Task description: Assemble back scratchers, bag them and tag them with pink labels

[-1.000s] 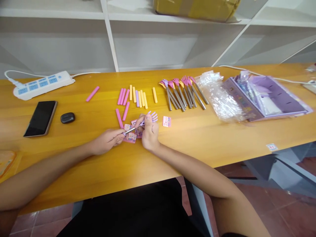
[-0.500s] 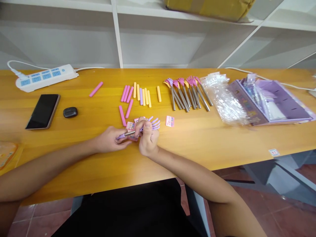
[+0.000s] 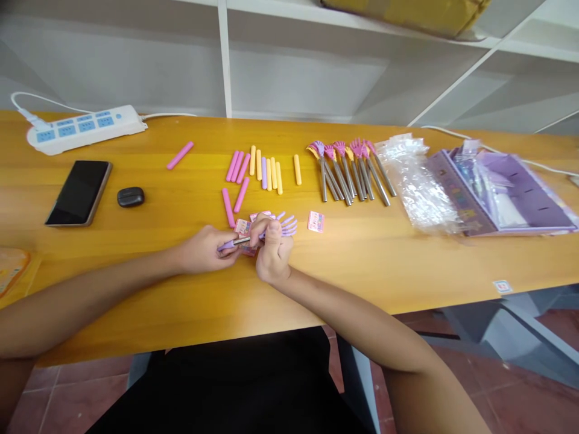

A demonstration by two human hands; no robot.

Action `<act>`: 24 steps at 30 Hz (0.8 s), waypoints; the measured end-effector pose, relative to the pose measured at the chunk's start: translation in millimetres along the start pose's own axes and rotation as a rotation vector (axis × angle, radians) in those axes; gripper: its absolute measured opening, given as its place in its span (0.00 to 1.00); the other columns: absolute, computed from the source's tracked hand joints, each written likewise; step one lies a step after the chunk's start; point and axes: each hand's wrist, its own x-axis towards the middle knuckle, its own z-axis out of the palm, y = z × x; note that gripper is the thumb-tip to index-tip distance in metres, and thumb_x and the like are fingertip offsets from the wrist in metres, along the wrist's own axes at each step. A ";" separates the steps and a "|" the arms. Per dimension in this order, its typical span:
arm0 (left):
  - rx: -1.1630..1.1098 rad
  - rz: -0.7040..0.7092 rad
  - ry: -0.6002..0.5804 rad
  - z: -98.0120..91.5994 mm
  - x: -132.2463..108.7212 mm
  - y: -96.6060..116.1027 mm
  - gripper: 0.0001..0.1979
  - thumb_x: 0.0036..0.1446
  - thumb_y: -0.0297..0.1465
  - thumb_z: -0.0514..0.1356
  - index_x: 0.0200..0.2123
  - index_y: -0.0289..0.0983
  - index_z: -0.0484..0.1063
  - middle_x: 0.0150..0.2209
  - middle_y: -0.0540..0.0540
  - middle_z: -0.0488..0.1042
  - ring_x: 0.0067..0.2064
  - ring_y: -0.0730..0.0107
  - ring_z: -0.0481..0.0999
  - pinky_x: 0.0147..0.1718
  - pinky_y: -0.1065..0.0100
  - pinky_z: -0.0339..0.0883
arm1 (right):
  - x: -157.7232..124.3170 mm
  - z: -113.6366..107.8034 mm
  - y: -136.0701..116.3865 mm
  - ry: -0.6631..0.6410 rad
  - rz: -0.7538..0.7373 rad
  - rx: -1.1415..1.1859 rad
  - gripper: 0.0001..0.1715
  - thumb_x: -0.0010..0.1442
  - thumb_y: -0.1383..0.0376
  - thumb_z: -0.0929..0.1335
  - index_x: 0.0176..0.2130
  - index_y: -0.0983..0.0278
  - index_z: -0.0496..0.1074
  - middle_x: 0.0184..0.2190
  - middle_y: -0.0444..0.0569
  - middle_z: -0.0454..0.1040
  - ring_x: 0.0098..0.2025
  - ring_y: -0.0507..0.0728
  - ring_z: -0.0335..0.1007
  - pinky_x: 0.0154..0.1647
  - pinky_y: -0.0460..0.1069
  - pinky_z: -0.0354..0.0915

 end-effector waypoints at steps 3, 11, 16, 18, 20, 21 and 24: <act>-0.003 0.005 0.007 0.5 -0.2 -1.1 0.11 0.59 0.28 0.59 0.26 0.40 0.60 0.21 0.57 0.60 0.21 0.77 0.60 0.26 0.72 0.58 | 0.5 1.1 2.0 -0.008 -0.032 0.024 0.39 0.79 0.43 0.60 0.23 0.60 0.65 0.20 0.43 0.62 0.25 0.53 0.59 0.34 0.53 0.61; -0.007 -0.014 -0.033 -1.5 -0.4 -1.1 0.11 0.57 0.29 0.58 0.26 0.41 0.57 0.21 0.57 0.59 0.22 0.75 0.60 0.28 0.70 0.57 | -4.0 -0.4 3.9 -0.031 0.011 -0.056 0.40 0.77 0.38 0.58 0.23 0.59 0.63 0.21 0.44 0.61 0.25 0.54 0.59 0.34 0.53 0.61; -0.013 -0.140 -0.165 -12.9 3.3 7.4 0.11 0.56 0.27 0.57 0.26 0.41 0.56 0.22 0.56 0.60 0.24 0.73 0.61 0.30 0.69 0.57 | -1.2 -6.6 0.8 -0.160 0.188 0.026 0.37 0.75 0.37 0.63 0.27 0.59 0.65 0.22 0.42 0.57 0.24 0.53 0.54 0.27 0.50 0.53; -0.017 -0.172 -0.177 -16.8 5.0 11.0 0.11 0.55 0.26 0.57 0.26 0.41 0.55 0.23 0.56 0.60 0.25 0.73 0.61 0.31 0.69 0.57 | 3.7 -9.8 0.0 -0.218 0.299 0.082 0.35 0.73 0.37 0.66 0.28 0.60 0.66 0.21 0.40 0.53 0.22 0.51 0.47 0.25 0.49 0.47; -0.010 -0.195 -0.178 -19.0 5.8 13.3 0.12 0.55 0.26 0.57 0.26 0.41 0.54 0.23 0.56 0.60 0.26 0.73 0.61 0.31 0.68 0.56 | 9.2 -13.1 -0.4 -0.232 0.382 0.103 0.36 0.69 0.36 0.69 0.27 0.60 0.66 0.21 0.38 0.51 0.22 0.49 0.42 0.25 0.48 0.44; -0.003 -0.209 -0.181 -19.4 5.7 13.7 0.13 0.55 0.26 0.57 0.26 0.40 0.54 0.23 0.56 0.60 0.26 0.73 0.61 0.31 0.68 0.56 | 11.9 -14.7 -0.4 -0.230 0.408 0.107 0.37 0.68 0.35 0.70 0.26 0.61 0.66 0.21 0.38 0.50 0.22 0.49 0.41 0.25 0.48 0.43; 0.005 -0.244 -0.187 -18.5 4.1 13.1 0.13 0.57 0.26 0.58 0.26 0.40 0.55 0.24 0.55 0.62 0.26 0.73 0.62 0.31 0.67 0.55 | 18.3 -19.1 0.0 -0.243 0.438 0.131 0.37 0.66 0.34 0.70 0.26 0.61 0.66 0.21 0.39 0.50 0.23 0.50 0.43 0.25 0.47 0.42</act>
